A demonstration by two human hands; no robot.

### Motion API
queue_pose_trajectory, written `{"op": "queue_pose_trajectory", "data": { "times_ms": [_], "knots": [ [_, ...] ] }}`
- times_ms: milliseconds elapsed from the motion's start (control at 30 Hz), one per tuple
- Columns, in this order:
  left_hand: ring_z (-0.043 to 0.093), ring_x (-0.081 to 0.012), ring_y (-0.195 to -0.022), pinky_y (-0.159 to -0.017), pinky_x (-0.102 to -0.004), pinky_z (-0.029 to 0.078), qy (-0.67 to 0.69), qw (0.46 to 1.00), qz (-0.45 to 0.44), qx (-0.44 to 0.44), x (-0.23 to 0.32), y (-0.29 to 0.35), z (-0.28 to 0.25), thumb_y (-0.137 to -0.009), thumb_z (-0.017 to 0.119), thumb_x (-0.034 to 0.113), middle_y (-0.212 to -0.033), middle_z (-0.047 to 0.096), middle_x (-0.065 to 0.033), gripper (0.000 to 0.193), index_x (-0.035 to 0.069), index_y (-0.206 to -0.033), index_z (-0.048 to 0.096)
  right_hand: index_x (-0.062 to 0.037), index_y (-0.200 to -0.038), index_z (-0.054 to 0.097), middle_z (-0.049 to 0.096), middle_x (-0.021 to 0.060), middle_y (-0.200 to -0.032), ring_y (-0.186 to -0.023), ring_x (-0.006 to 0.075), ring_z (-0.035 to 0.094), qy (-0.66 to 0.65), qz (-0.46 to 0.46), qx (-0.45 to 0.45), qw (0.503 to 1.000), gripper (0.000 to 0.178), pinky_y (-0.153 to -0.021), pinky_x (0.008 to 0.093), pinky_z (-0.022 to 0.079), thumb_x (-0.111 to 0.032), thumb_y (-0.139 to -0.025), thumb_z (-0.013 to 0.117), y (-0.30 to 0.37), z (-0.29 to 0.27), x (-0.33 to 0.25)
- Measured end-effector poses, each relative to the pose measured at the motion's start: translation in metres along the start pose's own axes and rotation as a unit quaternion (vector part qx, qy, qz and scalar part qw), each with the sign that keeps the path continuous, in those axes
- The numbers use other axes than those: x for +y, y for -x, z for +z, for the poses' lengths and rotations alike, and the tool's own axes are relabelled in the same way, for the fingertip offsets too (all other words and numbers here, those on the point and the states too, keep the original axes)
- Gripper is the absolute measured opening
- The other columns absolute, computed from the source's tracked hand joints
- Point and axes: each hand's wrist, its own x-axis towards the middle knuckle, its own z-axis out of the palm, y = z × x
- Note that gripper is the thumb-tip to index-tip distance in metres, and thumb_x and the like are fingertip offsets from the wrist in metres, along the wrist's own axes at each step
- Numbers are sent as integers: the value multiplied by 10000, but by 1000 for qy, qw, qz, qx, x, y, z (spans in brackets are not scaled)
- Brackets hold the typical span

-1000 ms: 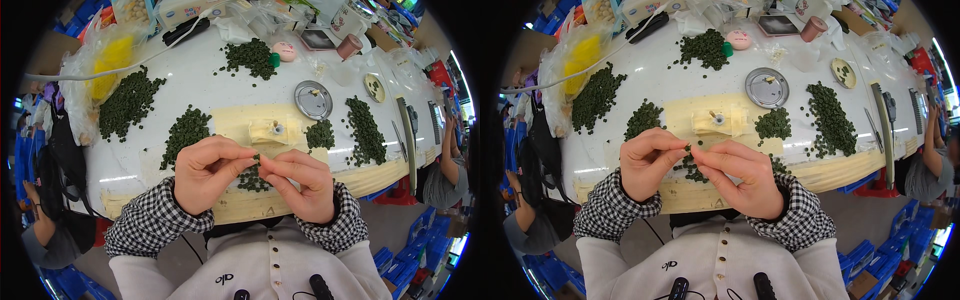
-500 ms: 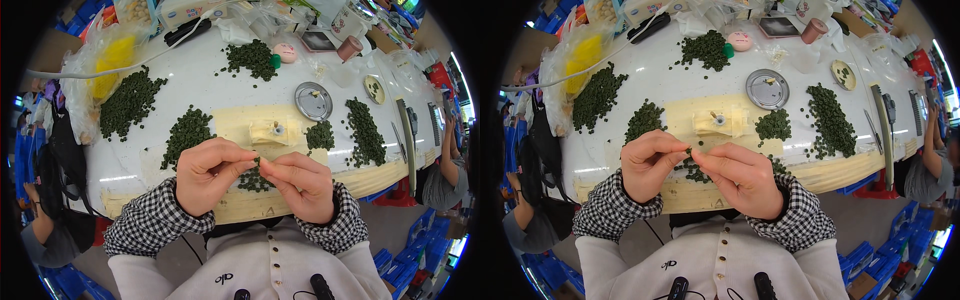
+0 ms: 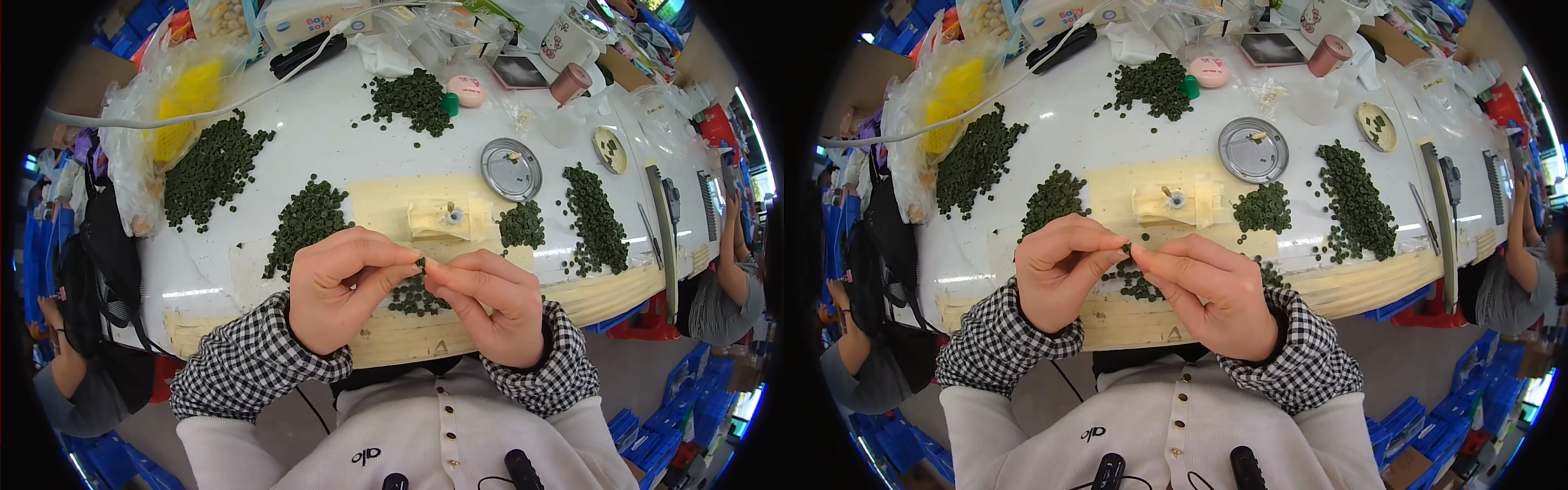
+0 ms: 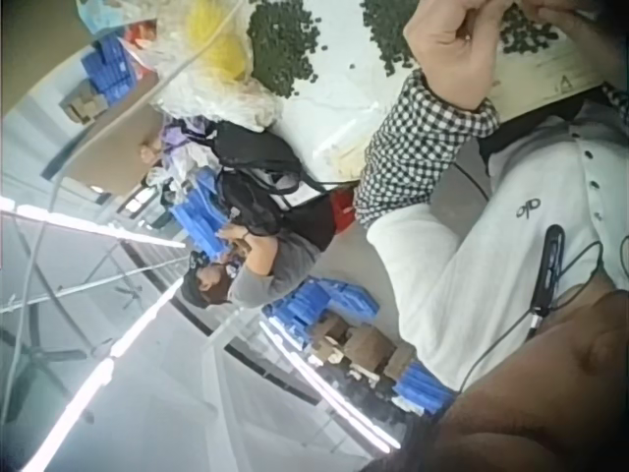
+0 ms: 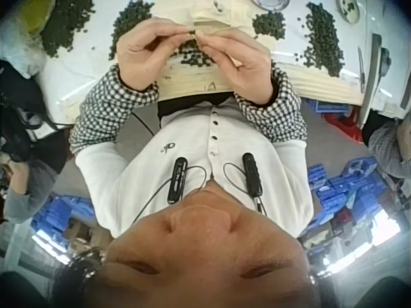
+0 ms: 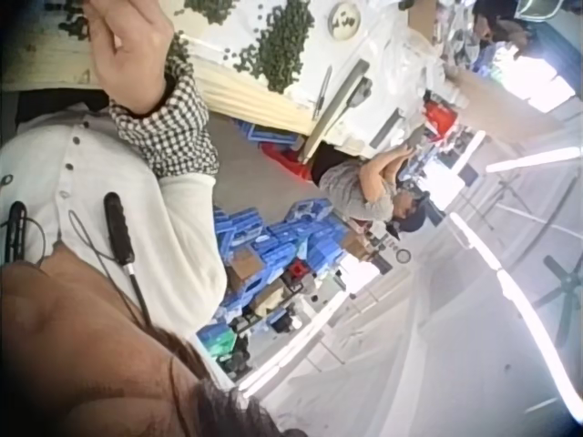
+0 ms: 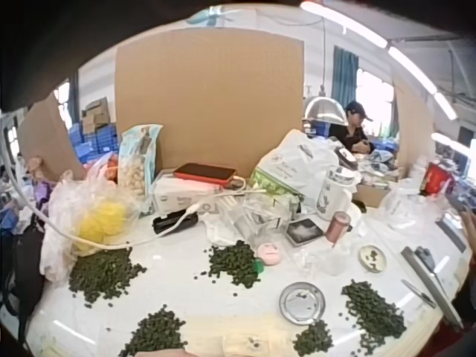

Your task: Assembling small green toy components using a jig on a workbench.

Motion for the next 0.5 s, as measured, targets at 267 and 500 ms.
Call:
{"op": "queue_pose_trajectory", "data": {
  "times_ms": [267, 500],
  "knots": [
    [446, -17, -583, -506, -176, 343, 39, 998, -15, 47, -9, 2, 0, -831, 698, -16, -816, 632, -22, 164, 24, -990, 712, -4, -1058, 678, 614, 97, -837, -701, 179, 603, 102, 32, 55, 993, 266, -624, 270, 487, 12, -795, 707, -26, -22, -10],
    [449, -13, -582, -508, -169, 342, 46, 998, -24, 41, -9, 0, 1, -837, 696, -8, -826, 630, -23, 153, 18, -988, 710, -36, -926, 668, 557, 80, -797, -760, 255, 553, 276, -31, 28, 960, 191, -651, 346, 467, -89, -759, 746, -51, -25, 6]
  ]
}}
